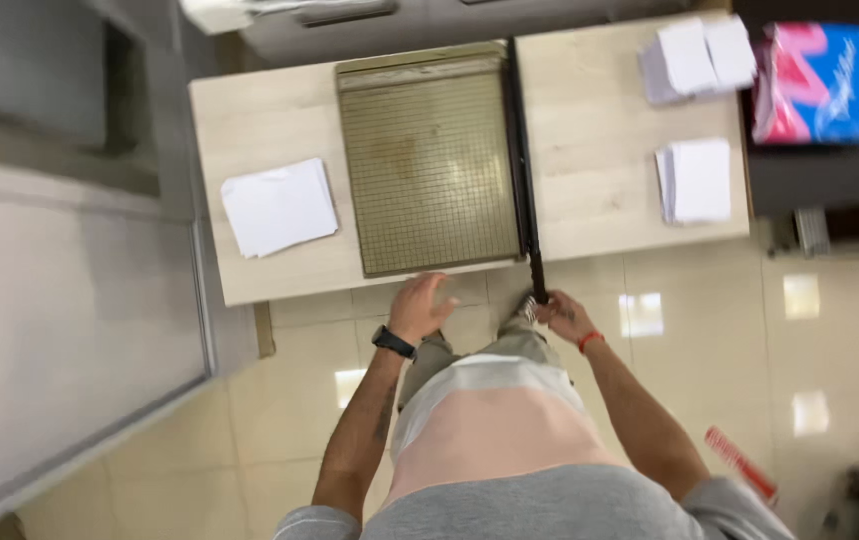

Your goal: The person picks up stacks of white paper from a table and a paper cutter, aligns them by tapping them on the surface, and organizes them into separate piles on the table.

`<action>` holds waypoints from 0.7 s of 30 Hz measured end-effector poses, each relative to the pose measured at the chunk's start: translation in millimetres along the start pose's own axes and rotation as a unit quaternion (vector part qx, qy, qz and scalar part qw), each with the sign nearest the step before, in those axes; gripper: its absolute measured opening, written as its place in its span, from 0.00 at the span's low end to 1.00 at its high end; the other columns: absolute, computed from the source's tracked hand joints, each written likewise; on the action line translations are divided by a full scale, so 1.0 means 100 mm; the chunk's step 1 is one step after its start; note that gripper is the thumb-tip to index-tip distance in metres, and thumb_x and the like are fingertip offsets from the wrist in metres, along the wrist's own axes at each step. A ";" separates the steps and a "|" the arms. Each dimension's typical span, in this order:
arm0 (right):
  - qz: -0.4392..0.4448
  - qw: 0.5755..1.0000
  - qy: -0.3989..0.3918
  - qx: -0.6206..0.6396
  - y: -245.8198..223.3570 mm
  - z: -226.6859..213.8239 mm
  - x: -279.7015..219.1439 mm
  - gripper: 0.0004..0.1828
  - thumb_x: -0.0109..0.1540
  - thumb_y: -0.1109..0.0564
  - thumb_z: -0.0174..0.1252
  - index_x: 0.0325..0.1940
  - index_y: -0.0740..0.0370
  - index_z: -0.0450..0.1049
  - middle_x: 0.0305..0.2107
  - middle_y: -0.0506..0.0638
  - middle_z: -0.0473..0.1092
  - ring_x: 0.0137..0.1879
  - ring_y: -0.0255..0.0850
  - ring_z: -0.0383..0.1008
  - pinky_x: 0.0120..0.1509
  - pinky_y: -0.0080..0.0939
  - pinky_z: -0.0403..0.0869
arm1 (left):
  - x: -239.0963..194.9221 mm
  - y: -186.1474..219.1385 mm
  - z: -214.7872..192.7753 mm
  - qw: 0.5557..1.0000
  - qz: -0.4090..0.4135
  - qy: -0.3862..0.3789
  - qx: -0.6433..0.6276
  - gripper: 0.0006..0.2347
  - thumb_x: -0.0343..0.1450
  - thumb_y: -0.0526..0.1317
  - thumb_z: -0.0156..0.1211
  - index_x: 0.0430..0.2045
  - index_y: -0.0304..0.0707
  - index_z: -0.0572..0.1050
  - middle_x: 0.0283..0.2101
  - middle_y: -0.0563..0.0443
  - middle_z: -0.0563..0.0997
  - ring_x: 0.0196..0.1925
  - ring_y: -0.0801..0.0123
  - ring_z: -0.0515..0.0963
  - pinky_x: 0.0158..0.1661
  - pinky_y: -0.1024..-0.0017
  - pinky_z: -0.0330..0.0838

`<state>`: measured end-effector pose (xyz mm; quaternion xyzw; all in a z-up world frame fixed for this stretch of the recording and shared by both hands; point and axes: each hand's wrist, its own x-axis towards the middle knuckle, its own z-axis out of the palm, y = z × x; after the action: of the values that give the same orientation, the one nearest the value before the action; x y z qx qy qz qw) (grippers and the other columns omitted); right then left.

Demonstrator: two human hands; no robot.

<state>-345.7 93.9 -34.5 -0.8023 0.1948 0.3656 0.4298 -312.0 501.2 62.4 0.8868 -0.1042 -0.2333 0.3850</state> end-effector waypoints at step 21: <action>-0.004 0.985 0.169 -0.044 -0.39 0.17 -0.15 0.37 0.75 0.39 0.75 0.88 0.46 0.77 0.53 0.60 0.90 0.68 0.64 0.92 0.79 0.68 0.88 | 0.70 -0.37 -0.16 0.961 0.056 -0.087 0.257 0.36 0.86 0.51 0.71 0.89 0.29 0.69 0.93 0.32 0.65 0.93 0.41 0.72 0.89 0.43 0.73</action>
<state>-338.0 130.0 -7.9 -0.8713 0.2452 0.2317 0.3564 -243.1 510.9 20.9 0.9249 -0.2430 -0.2535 0.1459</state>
